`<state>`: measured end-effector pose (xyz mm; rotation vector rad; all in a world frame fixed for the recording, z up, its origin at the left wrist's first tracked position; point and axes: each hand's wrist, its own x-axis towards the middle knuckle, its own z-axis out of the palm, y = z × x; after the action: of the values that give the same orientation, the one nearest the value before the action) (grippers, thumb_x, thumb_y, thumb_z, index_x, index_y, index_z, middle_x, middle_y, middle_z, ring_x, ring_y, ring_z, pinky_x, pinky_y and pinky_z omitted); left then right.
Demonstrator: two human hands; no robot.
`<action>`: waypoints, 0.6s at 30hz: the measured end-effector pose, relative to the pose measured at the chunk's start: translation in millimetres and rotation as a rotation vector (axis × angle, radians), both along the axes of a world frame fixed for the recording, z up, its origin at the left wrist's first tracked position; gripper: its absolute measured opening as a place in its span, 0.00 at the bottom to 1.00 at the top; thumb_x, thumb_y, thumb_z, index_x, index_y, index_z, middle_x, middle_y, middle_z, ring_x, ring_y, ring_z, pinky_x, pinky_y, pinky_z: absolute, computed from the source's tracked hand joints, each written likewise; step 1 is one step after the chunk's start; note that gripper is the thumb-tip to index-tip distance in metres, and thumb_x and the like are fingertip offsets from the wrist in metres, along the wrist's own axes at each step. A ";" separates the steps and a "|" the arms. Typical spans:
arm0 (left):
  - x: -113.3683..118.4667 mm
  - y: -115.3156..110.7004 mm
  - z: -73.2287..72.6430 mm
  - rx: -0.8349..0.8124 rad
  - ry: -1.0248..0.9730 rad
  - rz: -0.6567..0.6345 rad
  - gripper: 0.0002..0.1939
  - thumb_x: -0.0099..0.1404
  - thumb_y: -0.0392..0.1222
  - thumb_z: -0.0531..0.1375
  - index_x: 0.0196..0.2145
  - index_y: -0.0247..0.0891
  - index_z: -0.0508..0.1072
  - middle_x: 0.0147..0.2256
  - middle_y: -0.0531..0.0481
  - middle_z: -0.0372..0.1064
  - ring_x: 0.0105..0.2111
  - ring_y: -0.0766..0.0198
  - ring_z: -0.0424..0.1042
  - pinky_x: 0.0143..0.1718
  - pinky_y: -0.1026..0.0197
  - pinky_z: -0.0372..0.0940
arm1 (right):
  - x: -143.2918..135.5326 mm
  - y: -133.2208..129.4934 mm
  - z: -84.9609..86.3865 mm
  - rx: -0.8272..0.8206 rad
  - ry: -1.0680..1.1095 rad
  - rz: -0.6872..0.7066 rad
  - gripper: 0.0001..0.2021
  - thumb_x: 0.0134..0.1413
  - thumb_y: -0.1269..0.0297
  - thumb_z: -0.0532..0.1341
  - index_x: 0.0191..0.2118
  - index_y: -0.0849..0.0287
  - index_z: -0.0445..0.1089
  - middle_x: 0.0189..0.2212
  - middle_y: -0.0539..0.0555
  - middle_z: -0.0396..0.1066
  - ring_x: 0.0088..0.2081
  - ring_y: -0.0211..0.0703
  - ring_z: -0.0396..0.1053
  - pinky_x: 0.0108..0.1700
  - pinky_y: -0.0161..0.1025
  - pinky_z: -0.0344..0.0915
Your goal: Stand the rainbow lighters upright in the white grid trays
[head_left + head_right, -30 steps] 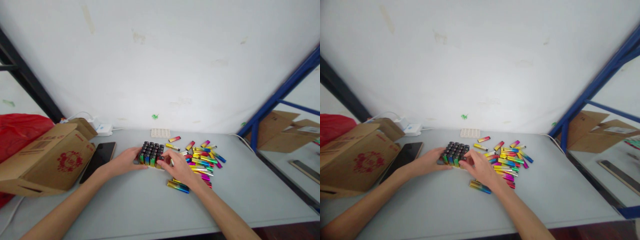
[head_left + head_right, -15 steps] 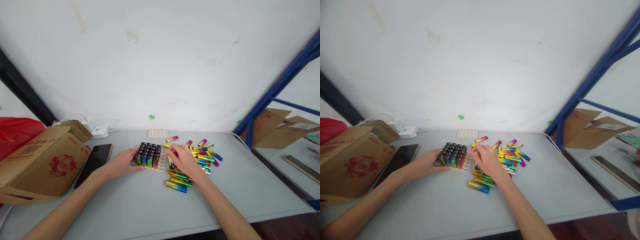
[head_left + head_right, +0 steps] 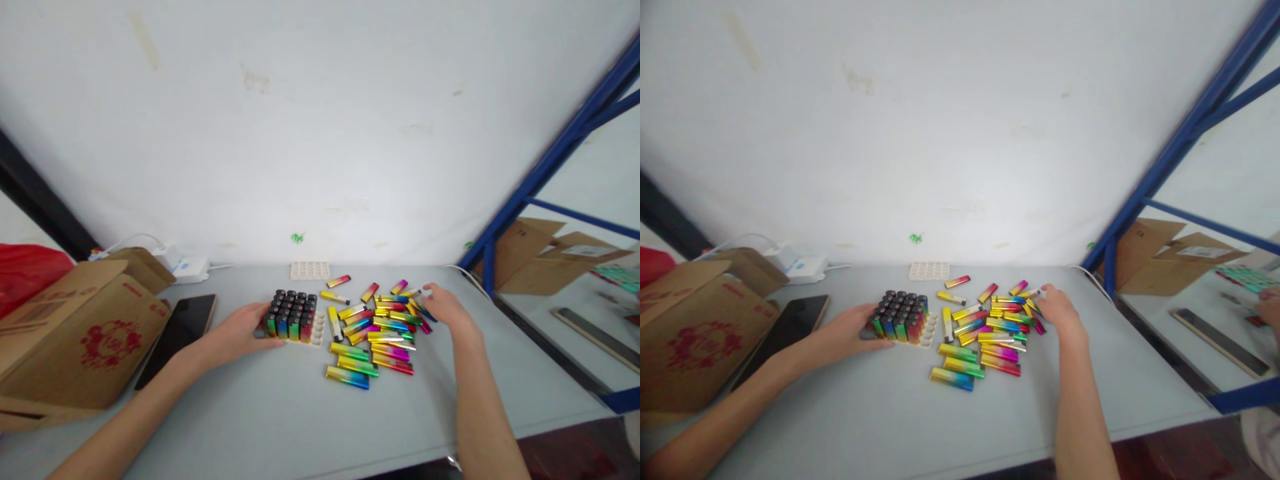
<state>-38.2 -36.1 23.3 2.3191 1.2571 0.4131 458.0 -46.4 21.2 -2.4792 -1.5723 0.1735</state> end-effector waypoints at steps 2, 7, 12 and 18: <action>-0.9 0.9 -1.9 -0.005 0.014 0.004 0.30 0.62 0.60 0.70 0.54 0.38 0.78 0.53 0.40 0.81 0.51 0.43 0.79 0.58 0.48 0.72 | 10.7 -4.2 2.6 -0.040 0.078 0.054 0.18 0.59 0.66 0.67 0.54 0.60 0.79 0.40 0.60 0.83 0.42 0.52 0.80 0.40 0.39 0.70; -3.6 2.3 -5.3 -0.003 0.004 0.008 0.31 0.62 0.60 0.70 0.56 0.39 0.77 0.56 0.41 0.80 0.54 0.43 0.78 0.59 0.48 0.71 | 14.6 -7.4 7.2 -0.101 0.044 0.045 0.02 0.54 0.67 0.71 0.35 0.56 0.81 0.35 0.57 0.83 0.39 0.51 0.80 0.37 0.38 0.67; -3.6 2.3 -5.1 -0.004 -0.011 0.014 0.28 0.61 0.59 0.70 0.53 0.39 0.79 0.51 0.42 0.81 0.49 0.44 0.79 0.56 0.49 0.73 | 1.9 -1.0 16.8 0.183 0.035 -0.026 0.09 0.64 0.63 0.64 0.39 0.61 0.81 0.32 0.61 0.82 0.40 0.55 0.81 0.43 0.43 0.68; -2.6 1.8 -3.5 -0.019 -0.026 0.017 0.29 0.60 0.59 0.71 0.53 0.42 0.79 0.52 0.44 0.81 0.49 0.43 0.80 0.54 0.49 0.74 | -54.4 9.5 16.1 0.670 0.549 0.156 0.25 0.55 0.40 0.68 0.45 0.58 0.81 0.40 0.60 0.83 0.38 0.52 0.78 0.43 0.44 0.71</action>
<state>-40.9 -34.2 19.8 2.2813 1.2638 0.4341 403.6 -36.9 37.3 -1.6222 -1.2990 0.2691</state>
